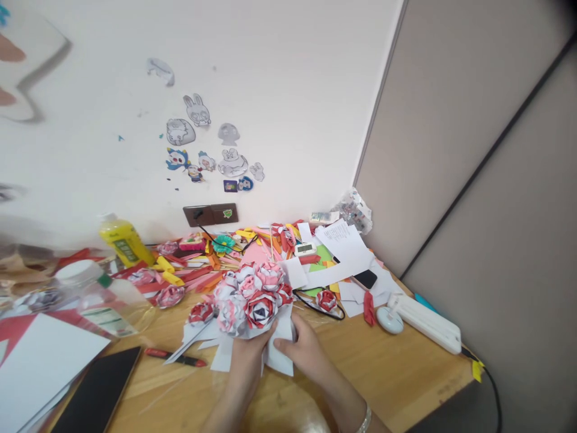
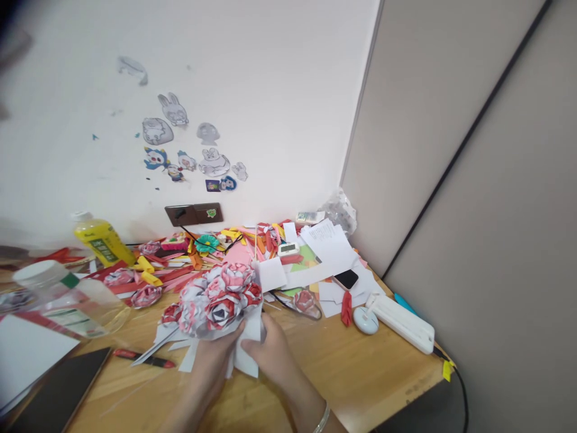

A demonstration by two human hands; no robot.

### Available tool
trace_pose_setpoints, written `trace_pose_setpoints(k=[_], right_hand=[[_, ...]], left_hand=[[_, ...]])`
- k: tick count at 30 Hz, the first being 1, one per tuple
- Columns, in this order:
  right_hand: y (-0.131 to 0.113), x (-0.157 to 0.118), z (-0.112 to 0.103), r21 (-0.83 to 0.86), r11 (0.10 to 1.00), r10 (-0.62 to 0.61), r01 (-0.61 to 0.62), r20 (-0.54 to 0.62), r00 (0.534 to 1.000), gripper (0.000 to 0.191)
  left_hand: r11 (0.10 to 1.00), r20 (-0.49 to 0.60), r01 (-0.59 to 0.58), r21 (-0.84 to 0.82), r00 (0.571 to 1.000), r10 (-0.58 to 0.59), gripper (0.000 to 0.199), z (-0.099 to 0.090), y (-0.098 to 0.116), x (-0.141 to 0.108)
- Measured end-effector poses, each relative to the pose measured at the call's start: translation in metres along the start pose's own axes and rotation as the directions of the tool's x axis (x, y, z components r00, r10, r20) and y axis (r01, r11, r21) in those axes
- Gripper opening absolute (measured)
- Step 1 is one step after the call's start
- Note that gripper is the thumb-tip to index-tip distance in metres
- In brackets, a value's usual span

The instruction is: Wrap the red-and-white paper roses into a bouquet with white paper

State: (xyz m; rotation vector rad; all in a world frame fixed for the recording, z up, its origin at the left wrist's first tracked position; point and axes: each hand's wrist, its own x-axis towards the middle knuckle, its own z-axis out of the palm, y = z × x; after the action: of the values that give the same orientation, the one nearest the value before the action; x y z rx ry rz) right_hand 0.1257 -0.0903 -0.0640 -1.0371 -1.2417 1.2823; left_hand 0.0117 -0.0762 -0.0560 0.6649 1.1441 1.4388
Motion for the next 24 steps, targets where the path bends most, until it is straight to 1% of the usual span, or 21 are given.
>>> trace_pose_setpoints(k=[2,4,6,8,10,12,13,14,15,17,19,21,22,24], right_hand=[[0.003,-0.001,0.005,-0.077,0.997,-0.015,0.010,-0.060,0.998,0.042],[0.005,-0.001,0.009,-0.158,0.987,-0.041,0.028,-0.076,0.996,0.046],[0.005,-0.001,0.012,-0.223,0.974,-0.059,0.038,-0.088,0.994,0.048],[0.002,-0.002,0.013,-0.231,0.972,-0.058,0.039,-0.079,0.995,0.048],[-0.003,-0.003,0.010,-0.165,0.985,-0.054,0.054,0.005,0.999,0.046],[-0.008,-0.002,0.004,-0.090,0.991,-0.091,0.100,0.102,0.991,0.033],[-0.010,0.000,0.000,-0.071,0.989,-0.117,0.126,0.120,0.986,0.024],[-0.010,0.002,-0.004,-0.067,0.987,-0.138,0.146,0.114,0.984,0.020],[-0.009,0.004,-0.008,-0.069,0.985,-0.149,0.155,0.086,0.985,0.022],[-0.006,0.008,-0.014,-0.046,0.991,-0.125,0.126,0.022,0.992,0.026],[-0.002,0.011,-0.018,0.034,0.998,-0.061,0.061,-0.005,0.998,0.024],[-0.002,0.011,-0.019,0.127,0.992,-0.001,-0.002,0.020,1.000,0.024],[-0.003,0.011,-0.018,0.165,0.986,0.020,-0.028,0.045,0.999,0.026],[-0.005,0.011,-0.017,0.217,0.974,0.046,-0.063,0.082,0.996,0.029]], left_hand=[[1.000,0.021,0.017,0.005,1.000,-0.017,0.059,-0.001,-0.002,0.000],[0.999,0.021,0.037,0.036,0.999,-0.038,0.051,-0.001,-0.004,0.000],[0.997,0.001,0.012,0.071,1.000,-0.012,0.050,-0.003,-0.005,0.001],[0.996,-0.016,-0.017,0.087,1.000,0.019,0.052,-0.006,-0.004,0.004],[0.992,-0.017,-0.007,0.122,1.000,0.009,0.052,-0.010,0.000,0.008],[0.984,-0.003,0.007,0.179,1.000,-0.007,0.050,-0.013,0.005,0.011],[0.980,0.015,-0.002,0.197,1.000,-0.001,0.050,-0.013,0.008,0.011],[0.978,0.034,-0.021,0.206,0.999,0.015,0.050,-0.014,0.010,0.011],[0.977,0.046,-0.042,0.208,0.998,0.033,0.051,-0.013,0.013,0.009],[0.977,0.072,-0.055,0.206,0.997,0.041,0.052,-0.012,0.018,0.005],[0.978,0.112,-0.030,0.206,0.994,0.007,0.053,-0.011,0.022,0.000],[0.984,0.163,-0.002,0.177,0.986,-0.028,0.055,-0.010,0.023,-0.004],[0.988,0.172,0.002,0.157,0.985,-0.029,0.058,-0.010,0.023,-0.006],[0.993,0.147,-0.013,0.121,0.989,-0.005,0.063,-0.009,0.020,-0.007]])
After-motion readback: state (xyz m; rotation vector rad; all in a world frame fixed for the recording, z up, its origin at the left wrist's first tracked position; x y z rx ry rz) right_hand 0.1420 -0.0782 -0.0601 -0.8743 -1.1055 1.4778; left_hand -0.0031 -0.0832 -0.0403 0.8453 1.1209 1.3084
